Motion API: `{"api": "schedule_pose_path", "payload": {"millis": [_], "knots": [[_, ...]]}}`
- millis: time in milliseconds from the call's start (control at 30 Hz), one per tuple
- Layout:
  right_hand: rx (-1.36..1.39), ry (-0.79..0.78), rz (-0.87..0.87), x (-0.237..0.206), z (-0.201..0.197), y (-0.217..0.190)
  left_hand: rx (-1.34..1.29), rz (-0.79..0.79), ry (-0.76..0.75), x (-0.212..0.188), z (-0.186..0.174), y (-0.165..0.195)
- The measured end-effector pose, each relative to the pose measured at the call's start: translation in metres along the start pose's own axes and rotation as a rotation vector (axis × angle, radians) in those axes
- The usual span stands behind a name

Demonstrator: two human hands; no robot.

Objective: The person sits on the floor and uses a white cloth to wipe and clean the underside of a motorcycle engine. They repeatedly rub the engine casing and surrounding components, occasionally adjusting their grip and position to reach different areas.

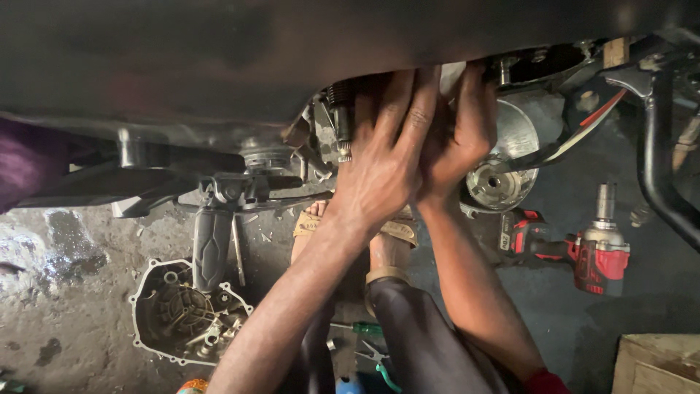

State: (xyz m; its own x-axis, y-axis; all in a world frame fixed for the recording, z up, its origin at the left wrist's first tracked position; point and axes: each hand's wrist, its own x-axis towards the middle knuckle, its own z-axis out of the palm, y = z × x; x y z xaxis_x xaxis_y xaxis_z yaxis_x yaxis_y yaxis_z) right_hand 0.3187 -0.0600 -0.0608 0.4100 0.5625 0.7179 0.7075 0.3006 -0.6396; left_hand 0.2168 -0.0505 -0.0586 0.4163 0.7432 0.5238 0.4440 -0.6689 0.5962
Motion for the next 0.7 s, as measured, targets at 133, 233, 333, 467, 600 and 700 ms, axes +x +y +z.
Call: {"api": "schedule_pose_path", "payload": {"millis": [133, 233, 333, 467, 600, 700], "knots": [[-0.123, 0.009, -0.019, -0.001, 0.000, -0.002, -0.057, -0.011, -0.015, -0.001, -0.003, 0.002], [-0.126, 0.015, -0.007, 0.000, 0.001, -0.002, -0.088, -0.023, -0.022, -0.002, -0.004, 0.003], [-0.122, 0.013, 0.014, 0.003, 0.001, -0.002, -0.069, -0.045, -0.046, -0.002, -0.002, 0.004], [-0.160, 0.005, 0.012, 0.008, 0.000, -0.003, -0.032, -0.038, -0.034, -0.002, 0.001, 0.001], [-0.127, 0.002, -0.036, 0.010, 0.000, -0.002, -0.052, -0.038, -0.033, -0.002, 0.002, 0.000], [-0.063, 0.003, 0.005, 0.008, 0.001, 0.000, -0.051, -0.042, -0.049, -0.001, 0.003, 0.000]]}}
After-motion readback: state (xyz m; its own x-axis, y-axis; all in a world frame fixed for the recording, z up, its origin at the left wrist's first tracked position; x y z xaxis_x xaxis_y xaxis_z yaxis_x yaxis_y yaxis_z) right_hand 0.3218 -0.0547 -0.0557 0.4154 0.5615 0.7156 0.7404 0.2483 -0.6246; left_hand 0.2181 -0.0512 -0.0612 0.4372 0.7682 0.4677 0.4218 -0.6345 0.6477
